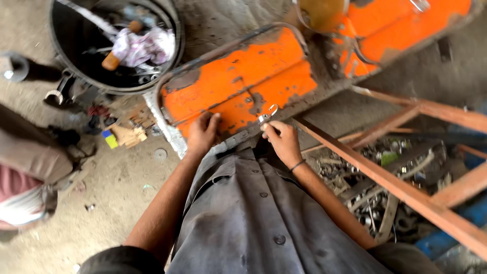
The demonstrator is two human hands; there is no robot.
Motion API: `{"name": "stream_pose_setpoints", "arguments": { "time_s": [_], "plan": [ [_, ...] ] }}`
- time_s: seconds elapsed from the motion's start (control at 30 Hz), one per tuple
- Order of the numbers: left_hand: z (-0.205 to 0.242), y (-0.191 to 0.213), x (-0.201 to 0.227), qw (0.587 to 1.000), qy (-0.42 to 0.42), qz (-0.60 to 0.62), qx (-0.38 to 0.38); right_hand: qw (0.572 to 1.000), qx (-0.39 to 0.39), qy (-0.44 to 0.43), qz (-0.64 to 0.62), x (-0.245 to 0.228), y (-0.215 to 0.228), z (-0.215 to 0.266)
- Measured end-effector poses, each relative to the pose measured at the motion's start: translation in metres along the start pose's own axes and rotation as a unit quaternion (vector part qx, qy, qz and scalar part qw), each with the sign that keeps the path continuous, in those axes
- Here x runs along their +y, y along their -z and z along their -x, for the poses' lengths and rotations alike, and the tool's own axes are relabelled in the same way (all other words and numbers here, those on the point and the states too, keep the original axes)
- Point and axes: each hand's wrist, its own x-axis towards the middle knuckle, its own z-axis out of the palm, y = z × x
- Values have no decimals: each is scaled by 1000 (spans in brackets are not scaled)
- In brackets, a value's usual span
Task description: The person unlocks and opens an orange metal toolbox, sorts through various wrenches and metal pieces inside the drawers, and handles several pairs of pliers and small metal components.
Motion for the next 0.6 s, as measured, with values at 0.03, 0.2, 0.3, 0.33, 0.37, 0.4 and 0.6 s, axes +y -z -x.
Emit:
{"name": "stream_pose_setpoints", "arguments": {
  "time_s": [0.03, 0.2, 0.3, 0.33, 0.37, 0.4, 0.6],
  "plan": [
    [0, 0, -1, 1000, -7, -1, 2, 1000, -22, 9, 10, -6, -3, -1],
    [7, 0, 6, 995, -41, -88, -10, 990, -90, 56, 90, -35, -14, -6],
    [17, -6, 4, 995, -43, -69, -65, 976, -107, 118, 145, -51, -23, -6],
    [17, -10, 0, 996, -39, -9, -83, 970, -110, 145, 160, -56, -27, -6],
    [16, -12, -5, 993, -37, 49, -102, 960, -136, 176, 170, -61, -32, -7],
    [14, -14, -12, 989, -63, 89, -98, 948, -162, 207, 180, -65, -36, -9],
    [12, 23, -29, 967, 21, 252, -36, 930, -222, 242, 164, -83, -51, -18]
  ]
}}
